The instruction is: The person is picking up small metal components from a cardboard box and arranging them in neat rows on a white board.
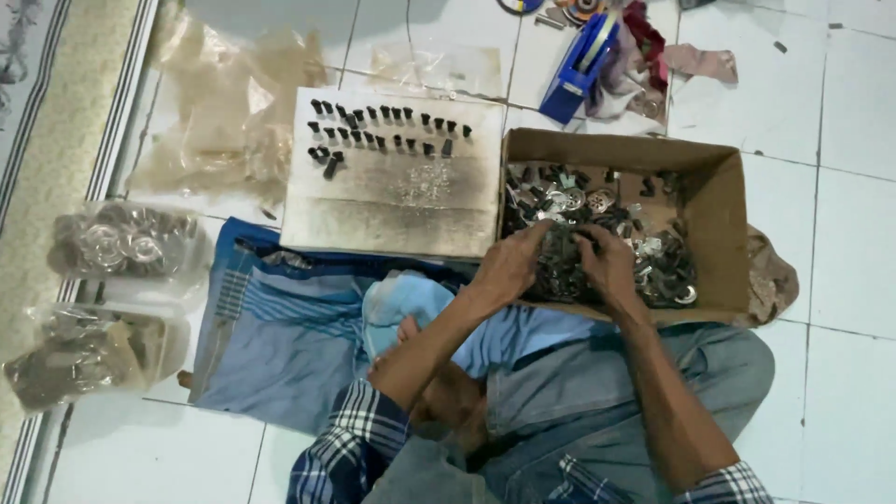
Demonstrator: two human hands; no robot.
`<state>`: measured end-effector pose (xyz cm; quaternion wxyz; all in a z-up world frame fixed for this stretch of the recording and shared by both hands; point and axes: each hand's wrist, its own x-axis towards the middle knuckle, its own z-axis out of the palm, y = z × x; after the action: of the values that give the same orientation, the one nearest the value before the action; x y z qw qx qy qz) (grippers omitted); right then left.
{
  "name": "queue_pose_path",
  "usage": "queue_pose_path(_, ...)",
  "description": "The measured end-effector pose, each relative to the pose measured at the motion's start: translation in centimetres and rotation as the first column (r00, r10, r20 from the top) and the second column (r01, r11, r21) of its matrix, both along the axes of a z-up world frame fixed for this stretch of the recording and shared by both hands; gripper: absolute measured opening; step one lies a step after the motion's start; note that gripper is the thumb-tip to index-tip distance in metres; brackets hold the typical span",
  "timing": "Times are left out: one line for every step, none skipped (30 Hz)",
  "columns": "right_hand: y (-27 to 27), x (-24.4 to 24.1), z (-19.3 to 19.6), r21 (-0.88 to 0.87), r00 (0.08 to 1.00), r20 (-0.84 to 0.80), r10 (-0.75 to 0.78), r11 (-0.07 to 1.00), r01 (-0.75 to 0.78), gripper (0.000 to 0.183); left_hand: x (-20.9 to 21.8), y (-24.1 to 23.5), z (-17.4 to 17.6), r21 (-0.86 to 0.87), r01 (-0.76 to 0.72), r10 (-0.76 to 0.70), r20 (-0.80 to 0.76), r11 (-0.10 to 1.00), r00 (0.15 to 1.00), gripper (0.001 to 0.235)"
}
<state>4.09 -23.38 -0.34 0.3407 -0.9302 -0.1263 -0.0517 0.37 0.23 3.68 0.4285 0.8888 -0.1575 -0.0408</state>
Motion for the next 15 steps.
queue_pose_path(0.1,-0.1,-0.2,0.002,1.0,-0.003,-0.009,1.0,0.009,0.018,0.0,-0.4,-0.8,0.002,0.009,-0.009,-0.003,1.0,1.0,0.076)
queue_pose_path(0.4,-0.4,-0.6,-0.041,0.999,-0.038,0.003,0.999,-0.005,0.02,-0.1,-0.7,-1.6,0.223,0.021,-0.055,0.147,0.975,0.988,0.075)
queue_pose_path(0.6,-0.6,-0.9,-0.083,0.997,-0.073,0.014,0.996,-0.02,0.022,-0.3,-1.0,-2.5,0.431,-0.001,-0.133,0.281,0.902,0.95,0.075)
queue_pose_path(0.7,-0.6,-1.4,-0.08,0.997,-0.077,0.003,0.997,-0.009,0.022,-0.6,-0.9,-1.7,0.433,0.011,-0.144,0.276,0.901,0.95,0.075)
queue_pose_path(0.8,-0.5,-1.8,-0.093,0.986,-0.168,0.022,0.995,-0.038,0.024,-0.9,-0.7,-1.0,0.438,-0.037,-0.114,0.313,0.898,0.943,0.054)
queue_pose_path(0.9,-0.4,-2.3,-0.104,0.965,-0.258,0.041,0.992,-0.07,0.027,-1.2,-0.5,-0.2,0.439,-0.086,-0.082,0.349,0.894,0.934,0.035)
queue_pose_path(1.1,-0.5,-1.6,-0.102,0.964,-0.263,0.032,0.993,-0.061,0.027,-1.3,-0.6,-0.6,0.442,-0.075,-0.092,0.344,0.894,0.935,0.035)
queue_pose_path(1.3,-0.4,-0.9,-0.178,0.943,-0.329,0.044,0.978,-0.108,0.033,-1.3,-0.6,-1.0,0.452,-0.064,-0.091,0.313,0.89,0.945,0.037)
queue_pose_path(1.5,-0.3,-0.1,-0.249,0.917,-0.395,0.05,0.955,-0.16,0.039,-1.2,-0.6,-1.3,0.462,-0.052,-0.091,0.282,0.885,0.955,0.039)
queue_pose_path(1.6,-0.3,0.5,-0.25,0.917,-0.396,0.045,0.956,-0.155,0.039,-1.3,-0.7,-0.9,0.462,-0.047,-0.096,0.28,0.886,0.955,0.039)
queue_pose_path(1.8,-0.4,1.1,-0.254,0.887,-0.46,0.036,0.952,-0.171,0.038,-1.3,-0.7,-0.5,0.413,-0.022,-0.07,0.206,0.91,0.976,0.037)
queue_pose_path(2.1,-0.4,1.7,-0.257,0.854,-0.52,0.027,0.948,-0.186,0.037,-1.3,-0.7,-0.1,0.362,-0.002,-0.049,0.131,0.932,0.99,0.036)
queue_pose_path(2.5,-0.5,3.4,-0.256,0.854,-0.52,0.024,0.949,-0.182,0.037,-1.5,-0.6,1.3,0.363,0.002,-0.053,0.132,0.932,0.99,0.036)
queue_pose_path(3.0,-0.6,5.2,-0.204,0.824,-0.567,0.011,0.967,-0.153,0.04,-1.5,-0.4,2.6,0.391,0.014,-0.076,0.143,0.92,0.987,0.037)
queue_pose_path(3.5,-0.6,7.0,-0.153,0.791,-0.612,0.002,0.981,-0.121,0.045,-1.6,-0.1,4.0,0.419,0.025,-0.099,0.154,0.908,0.983,0.038)
